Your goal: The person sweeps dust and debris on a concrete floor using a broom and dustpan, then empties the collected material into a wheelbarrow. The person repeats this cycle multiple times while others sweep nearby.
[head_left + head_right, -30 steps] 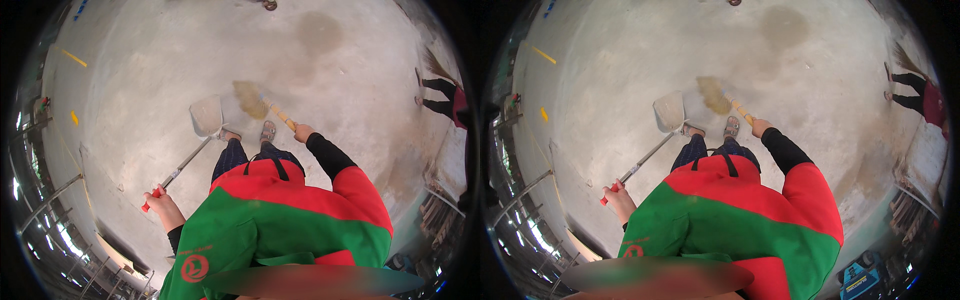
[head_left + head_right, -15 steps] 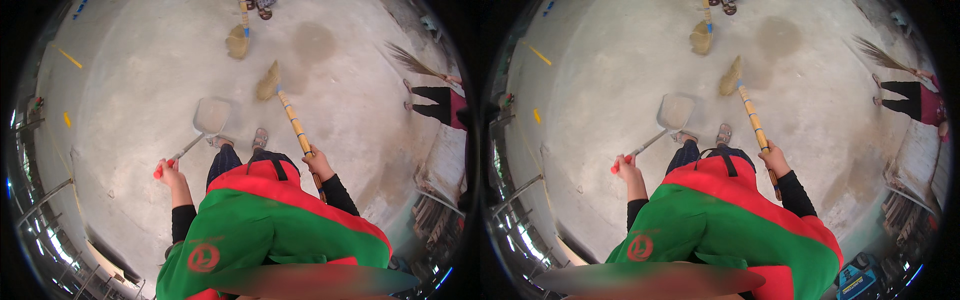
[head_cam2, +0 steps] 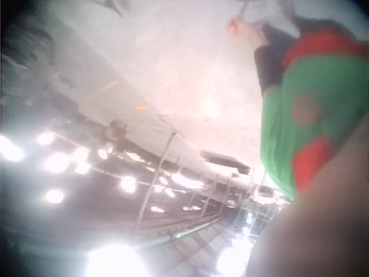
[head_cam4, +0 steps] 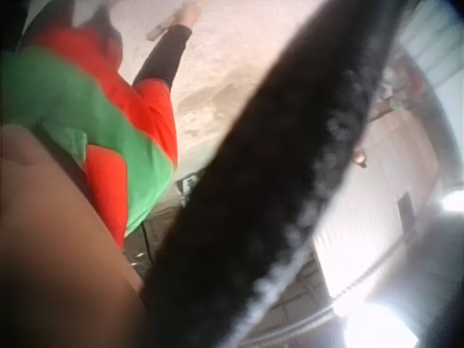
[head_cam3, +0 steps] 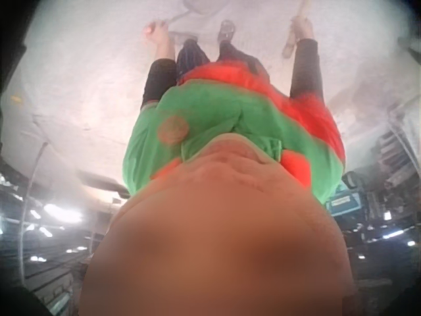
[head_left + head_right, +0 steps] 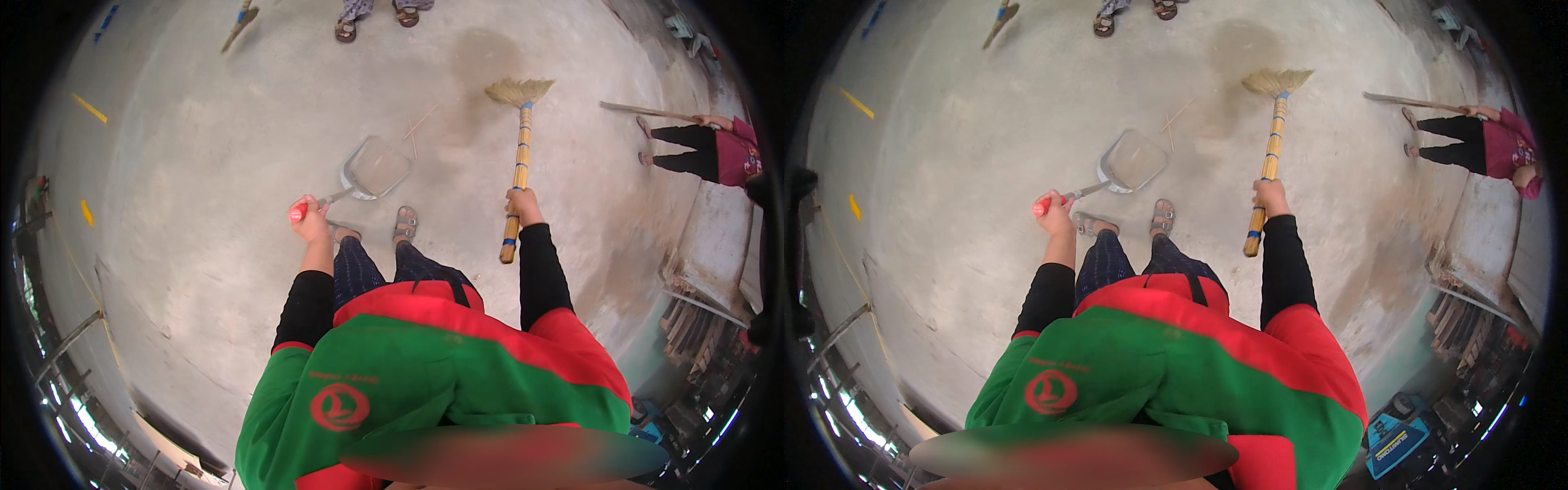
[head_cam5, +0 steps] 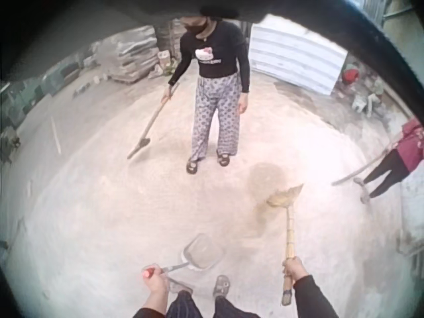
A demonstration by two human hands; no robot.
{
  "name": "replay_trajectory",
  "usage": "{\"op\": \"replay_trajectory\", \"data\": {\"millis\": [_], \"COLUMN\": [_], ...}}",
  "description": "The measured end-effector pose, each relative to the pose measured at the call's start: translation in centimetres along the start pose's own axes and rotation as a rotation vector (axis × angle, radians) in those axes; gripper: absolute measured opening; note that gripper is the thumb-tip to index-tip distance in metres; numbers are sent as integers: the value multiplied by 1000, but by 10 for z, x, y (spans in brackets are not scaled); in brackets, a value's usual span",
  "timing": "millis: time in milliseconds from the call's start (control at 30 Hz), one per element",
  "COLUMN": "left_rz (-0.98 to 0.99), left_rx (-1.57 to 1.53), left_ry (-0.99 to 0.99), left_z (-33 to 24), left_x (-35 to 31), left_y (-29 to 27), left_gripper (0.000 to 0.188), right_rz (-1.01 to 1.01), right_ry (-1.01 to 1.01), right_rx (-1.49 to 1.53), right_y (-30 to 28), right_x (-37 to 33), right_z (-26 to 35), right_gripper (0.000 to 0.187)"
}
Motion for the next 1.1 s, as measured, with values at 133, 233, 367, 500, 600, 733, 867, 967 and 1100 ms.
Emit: {"op": "replay_trajectory", "data": {"millis": [133, 233, 367, 500, 600, 733, 867, 967, 1100], "left_rz": [107, 168, 234, 293, 305, 304, 292, 305, 359], "left_rx": [142, 251, 306, 425, 468, 465, 382, 446, 522], "left_ry": [45, 93, 117, 213, 238, 185, 11, 162, 237], "left_z": [-13, -21, -37, -47, -54, -67, -70, -67, -69], "left_x": [-53, -91, -109, -109, -110, -117, -115, -108, -107], "left_y": [3, 0, -5, -1, 7, 11, 11, 10, 4], "left_gripper": [13, 14, 15, 17, 17, 18, 19, 19, 21], "right_rz": [-17, 87, 238, 262, 317, 476, 654, 742, 658], "right_ry": [36, 14, -117, -54, -135, -198, -194, -163, -260], "right_rx": [-323, -734, -1043, -841, -985, -1127, -1071, -1017, -906], "right_y": [-2, 15, 63, 77, 78, 65, 59, 52, 12], "right_x": [23, 26, 0, -60, -107, -142, -162, -183, -216], "right_z": [22, 17, -4, -13, -4, 4, -2, -5, 9], "right_gripper": [20, 19, 20, 27, 36, 38, 24, 21, 26]}}
Point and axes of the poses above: each hand's wrist, its own x-axis towards the middle knuckle, its own y-axis out of the palm, z = x × y, the point moved 1 cm from there along x, towards the middle knuckle, and after that the axes turned 5 degrees about -x, right-handed, at the moved point
